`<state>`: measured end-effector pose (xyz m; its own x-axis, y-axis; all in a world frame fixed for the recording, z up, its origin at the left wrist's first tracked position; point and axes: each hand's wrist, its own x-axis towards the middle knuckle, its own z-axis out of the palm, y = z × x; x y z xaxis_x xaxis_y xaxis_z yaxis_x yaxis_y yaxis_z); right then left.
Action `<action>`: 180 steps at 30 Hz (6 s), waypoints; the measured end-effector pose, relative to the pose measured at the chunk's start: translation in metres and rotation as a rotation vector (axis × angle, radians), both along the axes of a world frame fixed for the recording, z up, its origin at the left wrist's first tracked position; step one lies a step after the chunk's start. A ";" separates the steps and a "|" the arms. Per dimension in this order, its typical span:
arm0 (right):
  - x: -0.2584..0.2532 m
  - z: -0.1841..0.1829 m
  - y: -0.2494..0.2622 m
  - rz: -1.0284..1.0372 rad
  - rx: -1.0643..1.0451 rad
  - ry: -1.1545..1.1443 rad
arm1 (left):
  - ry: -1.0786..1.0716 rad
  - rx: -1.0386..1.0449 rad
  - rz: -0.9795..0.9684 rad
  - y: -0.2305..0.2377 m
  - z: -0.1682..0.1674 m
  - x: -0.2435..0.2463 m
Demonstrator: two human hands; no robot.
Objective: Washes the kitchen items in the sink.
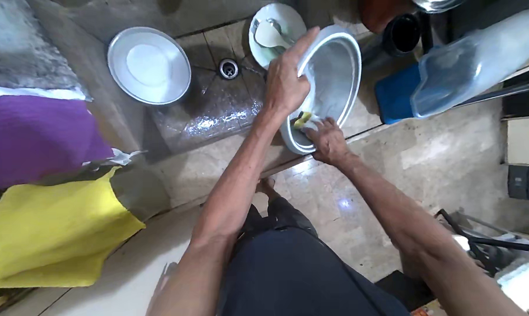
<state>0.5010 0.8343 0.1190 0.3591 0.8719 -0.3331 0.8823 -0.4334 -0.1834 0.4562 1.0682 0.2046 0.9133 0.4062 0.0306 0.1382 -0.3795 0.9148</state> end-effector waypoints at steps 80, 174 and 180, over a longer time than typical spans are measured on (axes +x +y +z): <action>0.028 -0.010 0.024 0.021 0.099 -0.005 | 0.151 0.054 0.063 0.034 0.022 0.010; 0.071 0.131 0.153 -1.066 1.242 0.676 | -0.753 0.445 0.362 0.035 0.113 -0.051; 0.137 0.208 0.158 -0.560 1.343 0.255 | -0.458 0.536 0.201 0.085 0.184 -0.046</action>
